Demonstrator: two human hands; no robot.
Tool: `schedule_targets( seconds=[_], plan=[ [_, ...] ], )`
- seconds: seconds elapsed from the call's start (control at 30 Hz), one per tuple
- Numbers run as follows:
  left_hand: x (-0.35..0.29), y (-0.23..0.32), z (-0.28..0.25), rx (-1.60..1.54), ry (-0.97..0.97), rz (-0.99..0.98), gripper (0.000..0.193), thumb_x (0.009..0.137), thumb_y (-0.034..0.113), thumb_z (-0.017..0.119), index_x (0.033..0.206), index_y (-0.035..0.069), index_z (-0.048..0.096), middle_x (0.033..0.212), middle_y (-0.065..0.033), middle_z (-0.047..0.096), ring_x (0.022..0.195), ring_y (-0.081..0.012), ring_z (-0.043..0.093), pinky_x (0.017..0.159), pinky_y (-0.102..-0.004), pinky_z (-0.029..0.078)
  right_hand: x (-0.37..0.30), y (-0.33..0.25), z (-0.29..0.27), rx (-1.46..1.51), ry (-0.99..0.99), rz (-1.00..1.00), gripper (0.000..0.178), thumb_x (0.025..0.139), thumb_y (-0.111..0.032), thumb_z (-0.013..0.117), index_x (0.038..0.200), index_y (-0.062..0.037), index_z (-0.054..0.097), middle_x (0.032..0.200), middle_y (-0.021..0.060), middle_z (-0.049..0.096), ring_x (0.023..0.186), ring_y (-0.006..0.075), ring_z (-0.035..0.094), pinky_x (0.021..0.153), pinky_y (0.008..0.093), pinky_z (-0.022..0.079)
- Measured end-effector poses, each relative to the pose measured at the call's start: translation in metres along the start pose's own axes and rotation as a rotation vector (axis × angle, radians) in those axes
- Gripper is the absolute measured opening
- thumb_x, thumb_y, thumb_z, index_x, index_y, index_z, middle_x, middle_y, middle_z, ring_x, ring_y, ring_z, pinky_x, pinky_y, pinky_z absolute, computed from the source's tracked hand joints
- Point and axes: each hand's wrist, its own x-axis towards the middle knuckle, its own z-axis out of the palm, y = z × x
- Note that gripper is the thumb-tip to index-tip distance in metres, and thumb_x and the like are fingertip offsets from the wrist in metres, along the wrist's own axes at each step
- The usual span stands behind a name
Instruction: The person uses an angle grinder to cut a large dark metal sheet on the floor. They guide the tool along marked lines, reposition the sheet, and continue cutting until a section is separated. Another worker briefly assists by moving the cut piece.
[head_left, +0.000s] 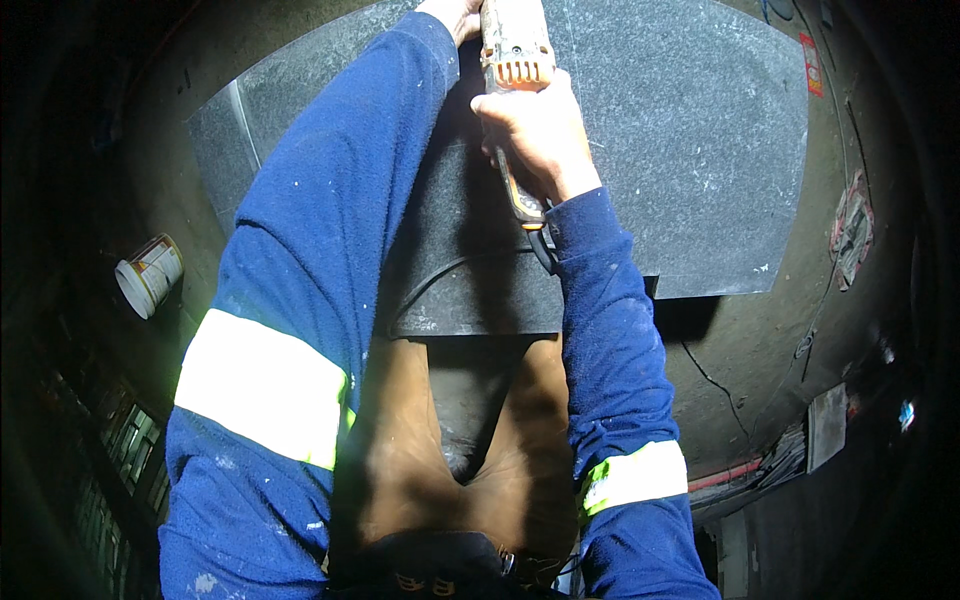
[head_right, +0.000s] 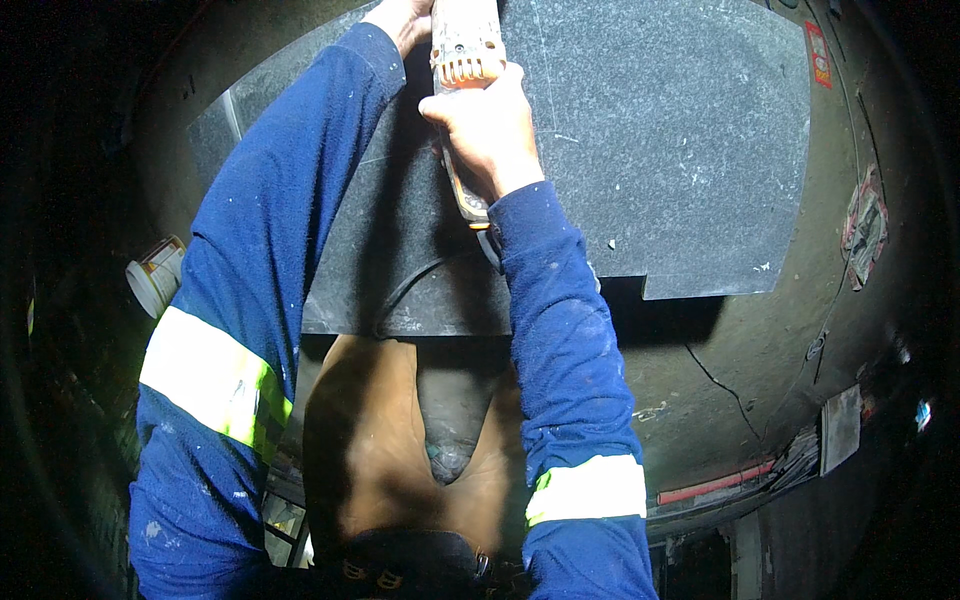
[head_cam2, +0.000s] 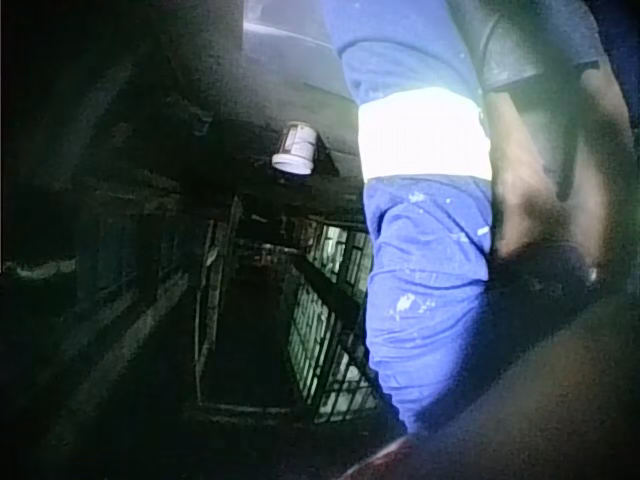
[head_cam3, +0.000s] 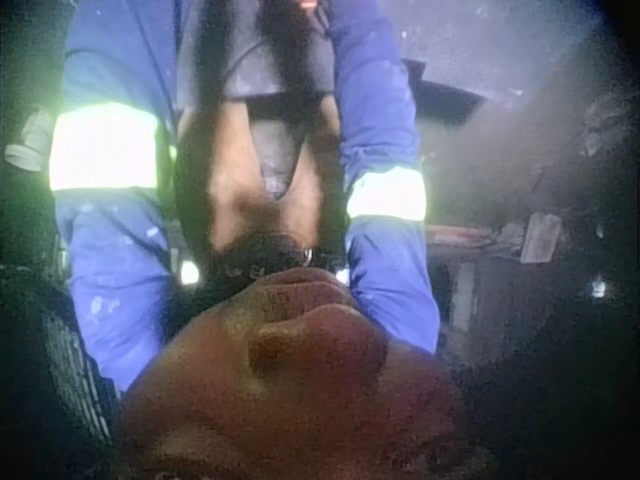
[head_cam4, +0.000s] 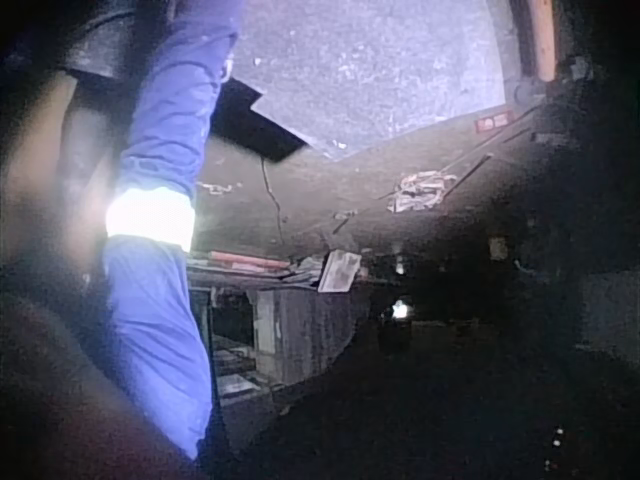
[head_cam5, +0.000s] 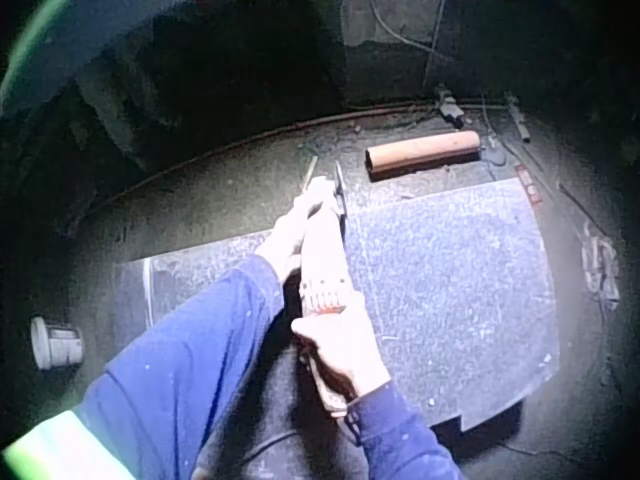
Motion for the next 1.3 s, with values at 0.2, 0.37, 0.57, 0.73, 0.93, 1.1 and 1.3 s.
schedule_targets(
  seconds=[0.2,0.37,0.57,0.73,0.93,1.1,1.3],
  plan=[
    [0.008,-0.004,0.001,-0.092,-0.05,0.0,0.029,0.1,0.045,0.064,0.108,0.018,0.07,0.089,0.0042,0.069,0.072,-0.0093,0.063,0.064,-0.0294,0.054,0.001,-0.004,-0.002,0.024,-0.016,0.053,0.062,0.079,-0.006,0.081,0.121,0.004,0.037,0.087,0.0165,0.064,0.06,0.0221,0.067,0.051,0.0359,0.059],
    [0.02,-0.005,-0.012,-0.142,-0.151,0.058,0.025,0.101,0.04,0.064,0.111,0.018,0.07,0.091,0.0034,0.069,0.076,-0.0092,0.064,0.067,-0.0279,0.054,-0.008,-0.03,0.004,0.145,-0.024,0.133,0.059,0.08,-0.008,0.081,0.12,0.0036,0.039,0.084,0.0159,0.064,0.059,0.0212,0.067,0.051,0.035,0.058],
    [0.016,-0.008,-0.006,-0.133,-0.119,0.043,0.026,0.101,0.039,0.064,0.111,0.017,0.07,0.093,0.0025,0.069,0.077,-0.01,0.064,0.069,-0.0286,0.054,0.001,-0.03,-0.001,0.252,-0.06,0.198,0.049,0.081,-0.011,0.081,0.114,0.0029,0.048,0.082,0.0128,0.065,0.057,0.0196,0.066,0.05,0.0326,0.058],
    [0.018,-0.006,-0.008,-0.108,-0.095,0.037,0.026,0.101,0.039,0.065,0.112,0.016,0.07,0.094,0.0018,0.069,0.079,-0.0106,0.064,0.07,-0.0292,0.054,0.004,-0.036,0.003,0.26,-0.056,0.173,0.038,0.083,-0.012,0.08,0.108,0.003,0.055,0.075,0.0093,0.065,0.055,0.0179,0.065,0.048,0.0311,0.056],
    [0.012,-0.006,-0.004,-0.074,-0.053,0.033,0.027,0.1,0.038,0.066,0.112,0.015,0.071,0.095,0.0009,0.07,0.081,-0.0113,0.064,0.072,-0.03,0.054,-0.007,-0.033,-0.004,0.26,-0.111,0.232,0.03,0.083,-0.012,0.079,0.103,0.002,0.061,0.073,0.0081,0.065,0.053,0.017,0.064,0.047,0.0308,0.055],
    [0.005,-0.015,0.0,-0.077,-0.032,0.037,0.027,0.1,0.038,0.066,0.113,0.015,0.071,0.096,0.0001,0.07,0.082,-0.012,0.064,0.073,-0.0306,0.055,-0.032,-0.034,-0.006,0.308,-0.083,0.245,0.03,0.084,-0.011,0.079,0.102,0.0018,0.06,0.073,0.0078,0.065,0.052,0.0168,0.063,0.046,0.0302,0.054],
    [0.016,-0.017,-0.013,-0.09,-0.036,0.057,0.028,0.099,0.037,0.067,0.114,0.014,0.071,0.097,-0.0007,0.07,0.084,-0.0127,0.064,0.075,-0.0313,0.055,-0.023,-0.044,0.001,0.306,-0.05,0.238,0.027,0.084,-0.011,0.079,0.1,0.0009,0.061,0.072,0.0073,0.064,0.052,0.0166,0.064,0.046,0.0302,0.055]
  ],
)
